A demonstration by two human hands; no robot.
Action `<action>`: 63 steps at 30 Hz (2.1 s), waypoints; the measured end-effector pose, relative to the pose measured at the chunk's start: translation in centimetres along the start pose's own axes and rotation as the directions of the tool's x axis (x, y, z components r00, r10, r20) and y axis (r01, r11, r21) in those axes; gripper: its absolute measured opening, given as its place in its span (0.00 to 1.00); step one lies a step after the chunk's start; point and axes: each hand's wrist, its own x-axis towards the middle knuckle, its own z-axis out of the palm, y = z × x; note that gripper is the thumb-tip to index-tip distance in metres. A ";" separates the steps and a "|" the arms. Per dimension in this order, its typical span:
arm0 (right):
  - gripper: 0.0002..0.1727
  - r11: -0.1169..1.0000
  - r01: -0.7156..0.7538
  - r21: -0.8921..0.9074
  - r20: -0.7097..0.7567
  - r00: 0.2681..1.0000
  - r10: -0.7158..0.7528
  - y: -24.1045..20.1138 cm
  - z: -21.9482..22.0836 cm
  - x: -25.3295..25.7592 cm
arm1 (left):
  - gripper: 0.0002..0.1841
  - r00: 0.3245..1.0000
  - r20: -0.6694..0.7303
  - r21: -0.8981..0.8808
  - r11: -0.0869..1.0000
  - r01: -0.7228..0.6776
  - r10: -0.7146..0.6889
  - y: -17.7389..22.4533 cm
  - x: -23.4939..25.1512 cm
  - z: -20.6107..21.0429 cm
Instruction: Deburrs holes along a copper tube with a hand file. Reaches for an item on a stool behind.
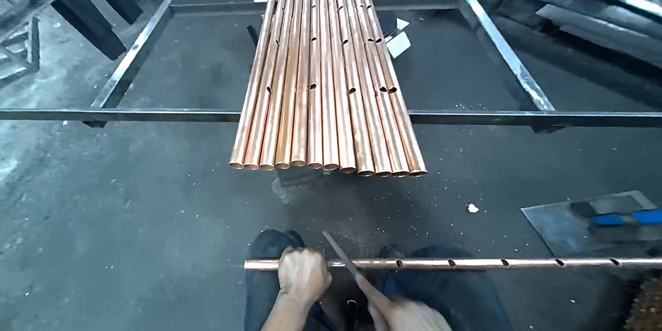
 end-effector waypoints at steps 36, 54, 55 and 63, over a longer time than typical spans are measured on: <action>0.29 0.986 0.100 0.130 -0.201 0.977 -0.073 8.5 -0.4 -7.3 | 0.48 0.983 0.176 -0.108 0.991 0.078 -0.058 0.2 -2.7 -1.9; 0.29 0.995 0.096 0.007 -0.052 0.994 -0.095 3.6 1.3 -6.3 | 0.25 0.968 0.209 0.046 0.990 0.132 -0.139 1.6 -1.0 -2.3; 0.30 0.997 0.072 0.002 -0.049 0.996 -0.072 2.8 0.9 -4.9 | 0.25 0.971 0.196 0.041 0.990 0.132 -0.137 1.7 -1.1 -2.1; 0.28 0.997 -0.070 0.008 0.029 0.997 0.070 0.5 -3.0 0.6 | 0.26 0.984 0.156 0.016 0.997 0.080 -0.081 0.4 -1.5 -1.3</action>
